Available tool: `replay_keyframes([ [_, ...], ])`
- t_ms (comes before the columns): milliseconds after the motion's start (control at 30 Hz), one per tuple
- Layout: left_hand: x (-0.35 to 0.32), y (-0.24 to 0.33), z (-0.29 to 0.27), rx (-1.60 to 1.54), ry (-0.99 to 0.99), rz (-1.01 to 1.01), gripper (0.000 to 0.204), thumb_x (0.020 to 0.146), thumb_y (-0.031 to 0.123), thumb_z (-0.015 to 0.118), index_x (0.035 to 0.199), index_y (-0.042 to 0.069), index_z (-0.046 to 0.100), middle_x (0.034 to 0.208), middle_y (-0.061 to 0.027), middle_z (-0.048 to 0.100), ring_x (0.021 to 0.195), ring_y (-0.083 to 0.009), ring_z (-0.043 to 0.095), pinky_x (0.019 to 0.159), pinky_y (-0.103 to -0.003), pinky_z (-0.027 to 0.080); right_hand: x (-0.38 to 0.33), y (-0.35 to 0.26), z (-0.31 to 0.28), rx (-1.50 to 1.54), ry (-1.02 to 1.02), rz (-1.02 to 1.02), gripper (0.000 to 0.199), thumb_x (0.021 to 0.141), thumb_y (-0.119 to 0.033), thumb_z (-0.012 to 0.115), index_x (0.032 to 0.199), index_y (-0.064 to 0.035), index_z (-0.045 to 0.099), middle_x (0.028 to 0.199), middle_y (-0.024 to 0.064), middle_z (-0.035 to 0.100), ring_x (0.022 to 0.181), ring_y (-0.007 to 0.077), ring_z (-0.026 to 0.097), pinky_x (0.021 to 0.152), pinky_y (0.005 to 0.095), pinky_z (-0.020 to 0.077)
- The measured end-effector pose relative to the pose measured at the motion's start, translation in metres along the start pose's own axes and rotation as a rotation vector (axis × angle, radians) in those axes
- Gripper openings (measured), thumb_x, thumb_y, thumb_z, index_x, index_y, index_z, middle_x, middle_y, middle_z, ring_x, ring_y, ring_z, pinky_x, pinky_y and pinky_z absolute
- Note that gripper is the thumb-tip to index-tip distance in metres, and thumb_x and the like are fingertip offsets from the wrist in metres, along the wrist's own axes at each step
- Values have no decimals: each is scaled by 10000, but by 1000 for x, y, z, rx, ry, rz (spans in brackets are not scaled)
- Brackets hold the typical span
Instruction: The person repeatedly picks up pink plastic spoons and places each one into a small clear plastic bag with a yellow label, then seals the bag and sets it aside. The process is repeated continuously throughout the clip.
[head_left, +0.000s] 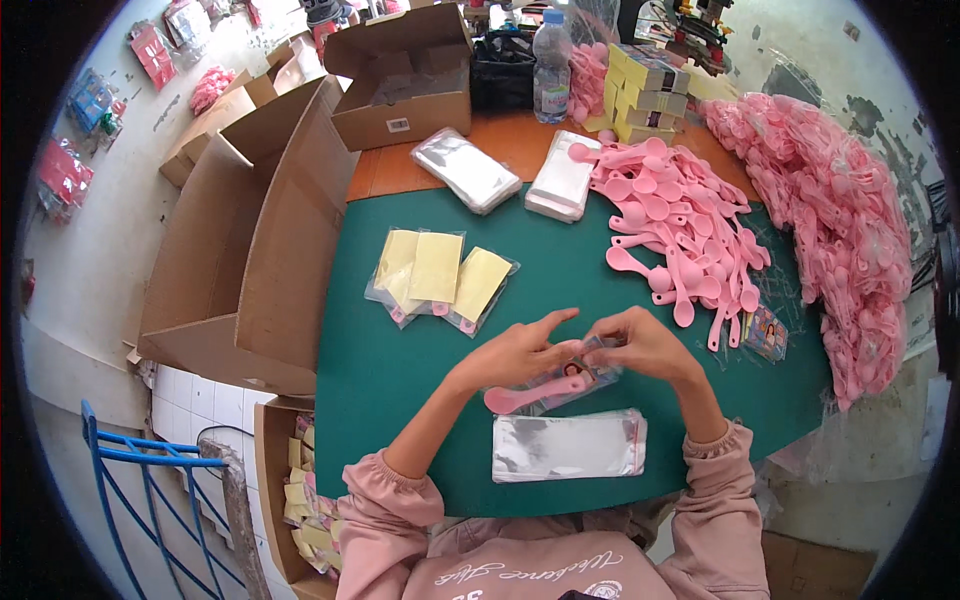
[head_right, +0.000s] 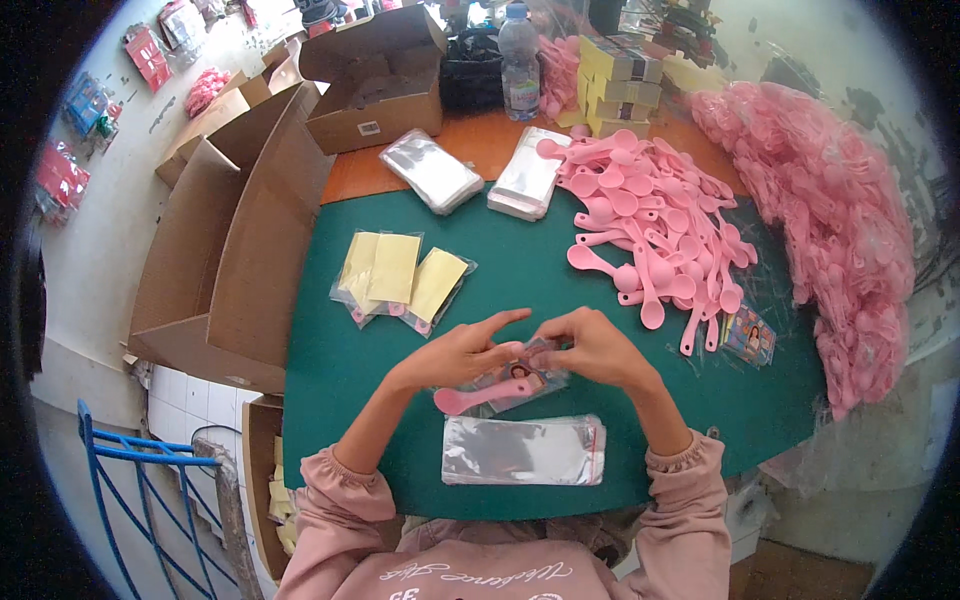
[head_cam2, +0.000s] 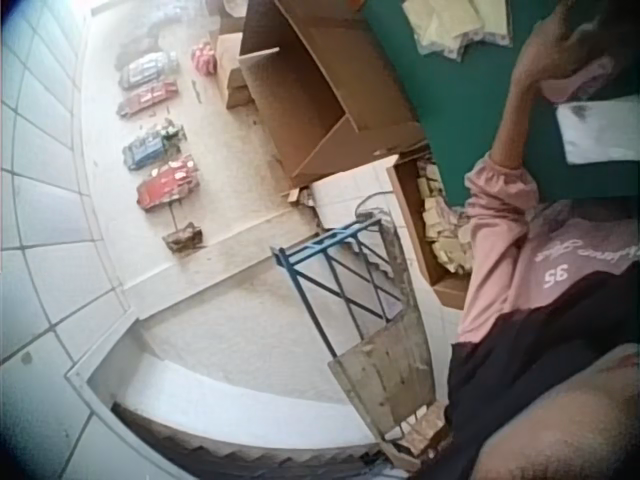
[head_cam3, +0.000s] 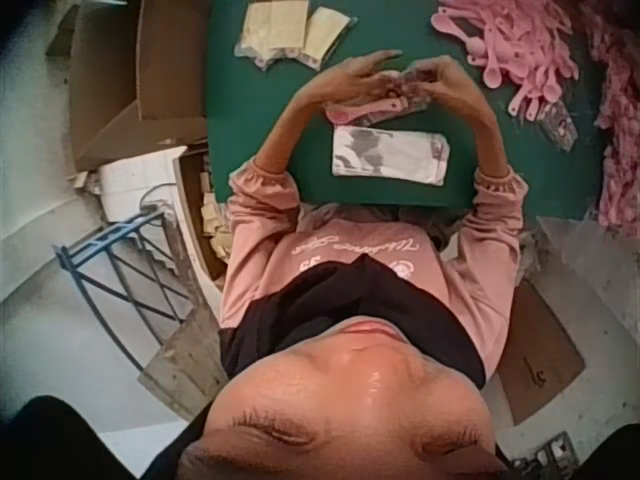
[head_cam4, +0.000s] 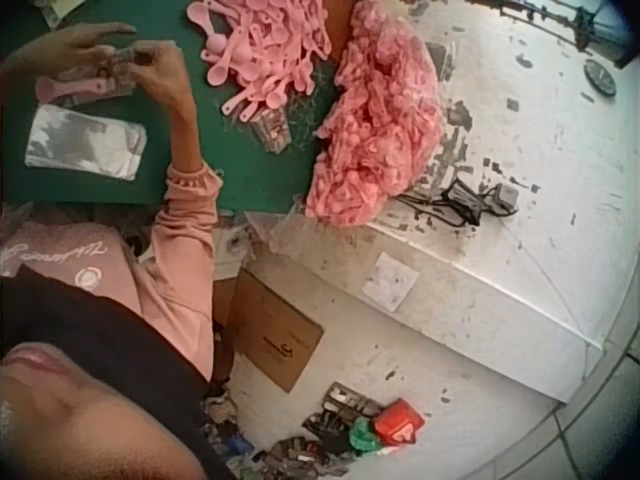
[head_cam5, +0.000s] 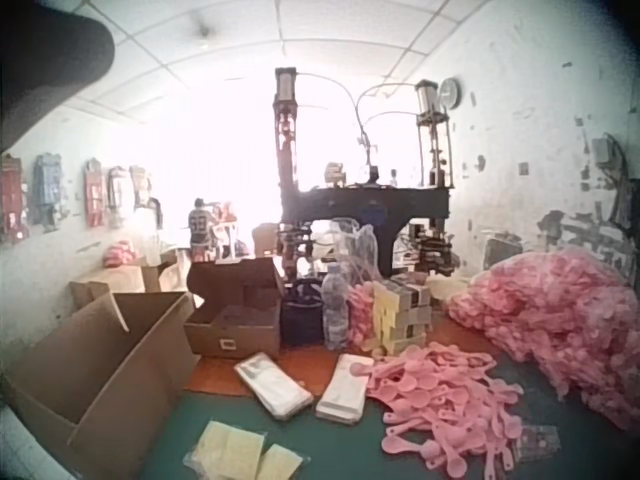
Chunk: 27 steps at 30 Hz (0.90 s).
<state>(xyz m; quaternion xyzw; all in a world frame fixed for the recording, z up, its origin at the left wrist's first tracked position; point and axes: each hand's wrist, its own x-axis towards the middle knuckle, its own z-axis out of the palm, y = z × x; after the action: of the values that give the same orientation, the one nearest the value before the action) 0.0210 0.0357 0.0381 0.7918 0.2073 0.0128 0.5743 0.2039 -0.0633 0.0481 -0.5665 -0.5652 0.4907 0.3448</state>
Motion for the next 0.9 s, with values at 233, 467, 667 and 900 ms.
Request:
replay_keyframes([
  [233,-19,-37,-21,-420,-128,104,525,833,126,565,1304,86,339,954,-83,574,776,-112,562,695,-252,513,-3,0,-12,332,127,116,205,673,-120,715,673,-42,525,645,-12,556,632,45,515,533,186,381],
  [467,-20,-23,-22,-408,-122,28,557,822,129,585,1313,99,324,919,-78,572,744,-90,558,667,-256,522,-6,7,-19,194,103,132,173,705,-120,695,707,-27,549,683,14,566,614,46,496,505,196,373],
  [667,-11,-39,6,-134,376,176,610,875,206,524,1369,129,174,1009,-139,543,874,-158,567,730,-285,508,3,-3,-19,-157,536,-51,171,705,-113,668,783,2,568,669,53,574,598,105,526,535,241,410],
  [900,-15,-24,16,-870,101,-34,576,941,277,356,1375,129,8,1112,-204,516,1044,-246,537,825,-328,478,3,-4,15,-547,255,-359,354,715,-94,657,1047,-38,548,1068,156,529,930,284,558,796,347,456],
])
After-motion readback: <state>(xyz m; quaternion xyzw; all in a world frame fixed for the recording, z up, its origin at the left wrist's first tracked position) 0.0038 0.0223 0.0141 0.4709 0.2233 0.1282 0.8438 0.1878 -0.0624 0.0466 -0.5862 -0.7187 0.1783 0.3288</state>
